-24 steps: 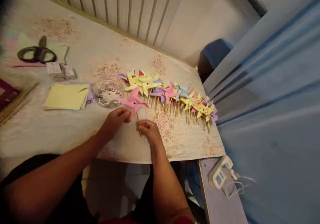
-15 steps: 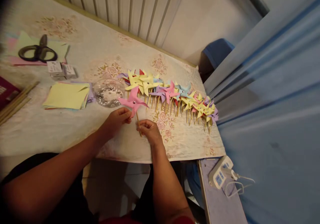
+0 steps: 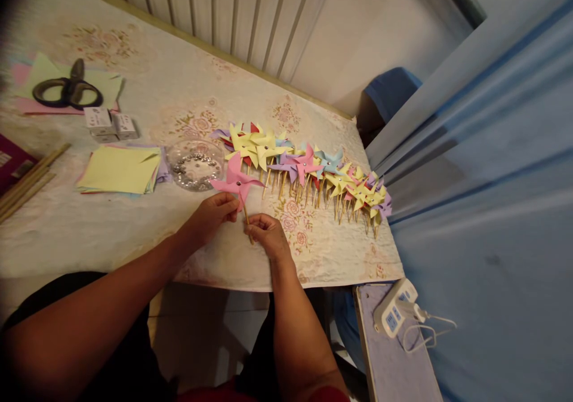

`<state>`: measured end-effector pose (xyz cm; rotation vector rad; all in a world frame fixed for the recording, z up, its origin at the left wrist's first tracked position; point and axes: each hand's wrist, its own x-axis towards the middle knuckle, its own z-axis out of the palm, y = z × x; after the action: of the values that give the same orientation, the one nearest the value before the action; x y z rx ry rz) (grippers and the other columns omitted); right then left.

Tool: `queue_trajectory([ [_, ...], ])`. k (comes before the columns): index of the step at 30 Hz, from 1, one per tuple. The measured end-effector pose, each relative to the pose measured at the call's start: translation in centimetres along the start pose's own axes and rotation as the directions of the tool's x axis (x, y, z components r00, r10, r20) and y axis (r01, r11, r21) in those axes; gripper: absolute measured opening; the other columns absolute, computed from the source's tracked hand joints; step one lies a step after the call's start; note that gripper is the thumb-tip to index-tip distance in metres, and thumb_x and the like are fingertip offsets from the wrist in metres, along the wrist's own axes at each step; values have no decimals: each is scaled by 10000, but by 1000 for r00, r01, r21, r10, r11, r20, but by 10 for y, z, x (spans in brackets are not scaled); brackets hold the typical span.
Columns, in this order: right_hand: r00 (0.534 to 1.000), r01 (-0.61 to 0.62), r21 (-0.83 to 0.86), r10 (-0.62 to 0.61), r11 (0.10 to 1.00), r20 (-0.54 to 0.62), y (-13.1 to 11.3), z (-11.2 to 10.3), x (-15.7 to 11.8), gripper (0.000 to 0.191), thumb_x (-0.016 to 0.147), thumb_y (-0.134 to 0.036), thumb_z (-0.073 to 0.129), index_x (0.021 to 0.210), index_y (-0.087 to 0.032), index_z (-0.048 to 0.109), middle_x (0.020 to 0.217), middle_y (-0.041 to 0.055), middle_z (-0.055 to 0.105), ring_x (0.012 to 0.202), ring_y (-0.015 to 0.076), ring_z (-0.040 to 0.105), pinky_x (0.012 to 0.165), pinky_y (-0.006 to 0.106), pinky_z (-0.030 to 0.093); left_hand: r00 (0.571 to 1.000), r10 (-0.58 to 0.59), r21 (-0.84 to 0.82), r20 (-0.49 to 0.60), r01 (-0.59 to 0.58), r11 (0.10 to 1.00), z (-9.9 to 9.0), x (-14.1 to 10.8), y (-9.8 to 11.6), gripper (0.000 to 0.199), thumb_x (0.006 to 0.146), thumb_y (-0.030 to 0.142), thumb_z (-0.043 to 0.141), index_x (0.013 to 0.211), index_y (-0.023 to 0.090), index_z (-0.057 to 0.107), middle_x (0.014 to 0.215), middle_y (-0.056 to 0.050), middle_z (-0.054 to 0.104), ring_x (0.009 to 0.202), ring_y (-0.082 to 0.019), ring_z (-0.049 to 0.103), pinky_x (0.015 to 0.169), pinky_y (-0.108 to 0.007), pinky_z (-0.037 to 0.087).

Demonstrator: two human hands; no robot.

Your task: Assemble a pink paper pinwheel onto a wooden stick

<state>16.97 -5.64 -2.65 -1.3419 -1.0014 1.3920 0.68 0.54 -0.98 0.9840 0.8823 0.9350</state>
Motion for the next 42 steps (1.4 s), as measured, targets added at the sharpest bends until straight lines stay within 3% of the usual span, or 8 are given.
queue_trajectory([
  [34, 1000, -15, -60, 16, 998, 23, -3, 4, -2, 175, 646, -294, 775, 775, -197, 706, 633, -26, 665, 508, 86, 509, 511, 227, 382, 996, 3, 48, 88, -7, 999, 3, -2, 0, 267, 717, 408, 675, 636, 176, 571, 556, 36, 517, 532, -97, 438, 561, -253, 330],
  [42, 1000, -10, -72, 11, 997, 14, -7, 7, -4, 192, 631, -298, 785, 780, -202, 710, 606, -37, 627, 526, 87, 487, 533, 227, 362, 1000, 21, 10, 7, -21, 1000, -1, 3, 1, 250, 721, 391, 699, 662, 173, 591, 573, 35, 524, 557, -98, 460, 586, -248, 360],
])
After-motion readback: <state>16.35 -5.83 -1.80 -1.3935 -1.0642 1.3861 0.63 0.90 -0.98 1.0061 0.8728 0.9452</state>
